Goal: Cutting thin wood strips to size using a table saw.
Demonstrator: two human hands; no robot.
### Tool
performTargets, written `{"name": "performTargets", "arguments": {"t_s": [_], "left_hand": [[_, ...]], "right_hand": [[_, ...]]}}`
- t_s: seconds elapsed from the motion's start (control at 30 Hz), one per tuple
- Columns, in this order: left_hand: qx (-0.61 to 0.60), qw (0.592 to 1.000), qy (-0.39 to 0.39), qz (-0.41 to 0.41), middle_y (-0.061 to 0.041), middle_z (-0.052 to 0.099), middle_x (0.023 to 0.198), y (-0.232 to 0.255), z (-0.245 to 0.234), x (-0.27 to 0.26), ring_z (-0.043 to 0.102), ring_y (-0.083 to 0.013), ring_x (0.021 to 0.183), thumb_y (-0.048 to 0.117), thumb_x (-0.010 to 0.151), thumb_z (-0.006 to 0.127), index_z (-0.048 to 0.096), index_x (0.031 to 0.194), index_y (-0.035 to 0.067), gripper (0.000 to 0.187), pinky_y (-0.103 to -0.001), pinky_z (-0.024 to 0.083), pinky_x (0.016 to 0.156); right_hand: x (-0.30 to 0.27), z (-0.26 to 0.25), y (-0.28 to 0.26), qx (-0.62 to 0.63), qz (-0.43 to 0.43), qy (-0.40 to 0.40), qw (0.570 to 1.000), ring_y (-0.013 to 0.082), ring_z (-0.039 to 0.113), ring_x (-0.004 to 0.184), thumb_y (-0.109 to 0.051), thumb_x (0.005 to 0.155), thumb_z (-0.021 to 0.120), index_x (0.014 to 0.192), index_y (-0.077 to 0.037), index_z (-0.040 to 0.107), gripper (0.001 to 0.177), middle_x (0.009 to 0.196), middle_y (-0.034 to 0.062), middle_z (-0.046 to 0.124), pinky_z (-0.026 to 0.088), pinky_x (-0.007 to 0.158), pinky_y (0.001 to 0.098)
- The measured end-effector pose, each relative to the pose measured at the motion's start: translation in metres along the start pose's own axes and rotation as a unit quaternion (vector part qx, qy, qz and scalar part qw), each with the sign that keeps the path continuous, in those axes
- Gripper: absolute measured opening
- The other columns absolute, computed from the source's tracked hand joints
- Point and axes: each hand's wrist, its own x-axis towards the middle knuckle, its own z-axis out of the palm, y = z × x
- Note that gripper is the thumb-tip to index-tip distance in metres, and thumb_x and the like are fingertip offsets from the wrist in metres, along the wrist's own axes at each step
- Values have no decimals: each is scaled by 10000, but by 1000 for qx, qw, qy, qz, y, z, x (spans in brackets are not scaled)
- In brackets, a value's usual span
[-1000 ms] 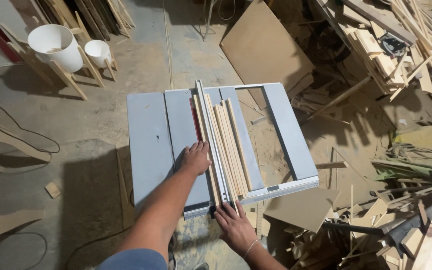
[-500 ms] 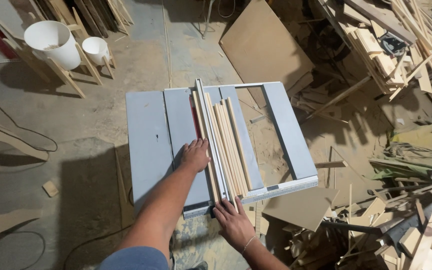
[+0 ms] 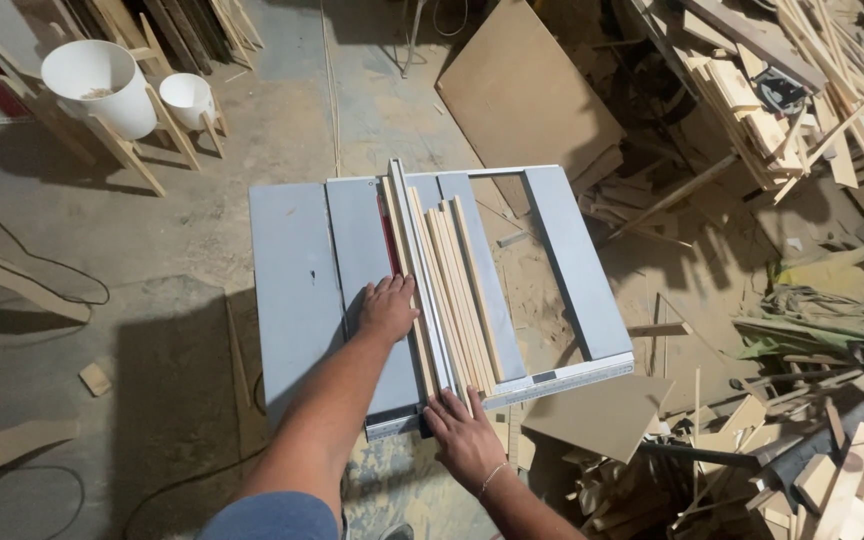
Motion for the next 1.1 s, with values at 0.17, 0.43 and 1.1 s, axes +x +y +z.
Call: {"name": "performTargets", "arguments": {"t_s": [0.17,0.43,1.1], "left_hand": [[22,998,57,18,-115,434,1610,-7,15,16,340,-326,1512,395,932,709,385,1579,143,766,-563,184,1254],[3,1000,26,5,-120,366,1650,0,-3,11,302,-319,1533,362,921,741,336,1598,121,825,-543,209,1255],[26,998,-55,21,-126,209,1710,18,-9,-46,176,-322,1579,476,929,746,191,1645,130,969,-532,118,1279]], "right_hand": [[6,1,1,-2,6,-2,1000,346,252,1523,-338,889,731,1549,-96,396,778,1608,104,397,56,1227,669],[15,-2,4,-22,15,-17,999,329,236,1534,-373,879,745,1559,-118,378,814,1617,86,381,30,1239,656],[36,-2,15,3,8,17,1000,366,285,1504,-278,881,748,1511,-76,442,728,1563,134,456,59,1220,683]]}}
